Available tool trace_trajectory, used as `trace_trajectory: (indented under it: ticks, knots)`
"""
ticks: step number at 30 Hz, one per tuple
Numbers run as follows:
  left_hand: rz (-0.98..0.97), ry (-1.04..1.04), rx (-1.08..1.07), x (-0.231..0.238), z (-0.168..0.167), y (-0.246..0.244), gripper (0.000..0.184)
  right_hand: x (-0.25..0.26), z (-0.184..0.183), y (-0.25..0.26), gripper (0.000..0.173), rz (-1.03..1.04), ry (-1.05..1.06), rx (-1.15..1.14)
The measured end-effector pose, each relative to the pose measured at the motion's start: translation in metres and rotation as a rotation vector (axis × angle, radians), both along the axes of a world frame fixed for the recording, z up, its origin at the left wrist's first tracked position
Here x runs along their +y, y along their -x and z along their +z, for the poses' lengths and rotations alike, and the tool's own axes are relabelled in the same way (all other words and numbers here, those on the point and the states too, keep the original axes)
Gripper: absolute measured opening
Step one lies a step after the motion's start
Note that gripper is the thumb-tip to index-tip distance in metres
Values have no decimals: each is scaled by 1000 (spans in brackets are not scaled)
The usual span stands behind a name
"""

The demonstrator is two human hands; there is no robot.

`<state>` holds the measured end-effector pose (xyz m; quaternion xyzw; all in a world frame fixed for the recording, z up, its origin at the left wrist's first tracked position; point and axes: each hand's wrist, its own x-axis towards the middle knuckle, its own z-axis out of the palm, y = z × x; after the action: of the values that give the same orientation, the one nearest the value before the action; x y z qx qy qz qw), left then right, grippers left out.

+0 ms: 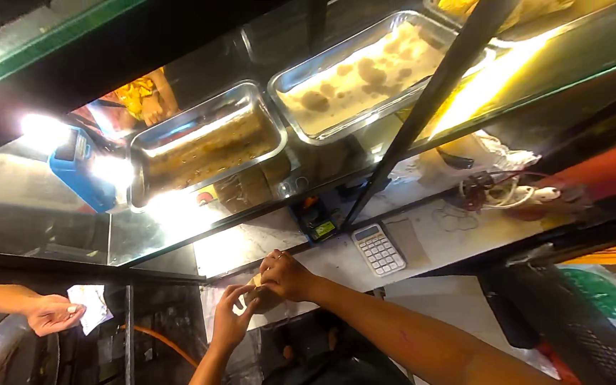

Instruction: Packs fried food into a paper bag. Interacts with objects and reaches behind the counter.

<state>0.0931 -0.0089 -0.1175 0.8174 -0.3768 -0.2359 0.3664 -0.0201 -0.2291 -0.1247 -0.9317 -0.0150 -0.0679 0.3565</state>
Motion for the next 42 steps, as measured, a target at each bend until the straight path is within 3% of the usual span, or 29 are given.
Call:
trace_trajectory:
  ticks: [2,5,8,10,13,19,22,26,30,34,37,42]
  knots:
    - [-20,24,-141,-1,-5,-1,28,-9,8,3,21,-49,-72,37]
    - [5,73,-157,-3,-10,-5,19,-47,33,16,27,-407,-227,-4]
    - [14,61,-141,-1,-11,-3,18,-99,49,22,38,-821,-111,58]
    - [9,66,-138,-2,-13,-1,16,-119,52,12,42,-957,-40,193]
    - [3,48,-140,-3,-15,-2,16,-127,65,-7,42,-979,80,371]
    - [-19,8,-209,-3,-13,-4,19,-116,69,-24,39,-1004,175,458]
    - [-64,-63,-267,-4,-5,-4,26,-114,65,-30,37,-930,263,394]
    - [-115,-152,-436,-4,-2,-4,23,-114,51,-38,38,-860,364,303]
    - [-166,-154,-551,-4,-1,-9,20,-113,54,-35,31,-867,309,304]
    - [-199,-157,-585,-6,0,-11,21,-115,43,-36,40,-894,156,277]
    - [-212,-155,-583,-8,-2,-11,20,-115,36,-33,32,-971,16,69]
    - [-220,-75,-515,-7,-3,-11,19,-96,50,1,38,-1022,5,-613]
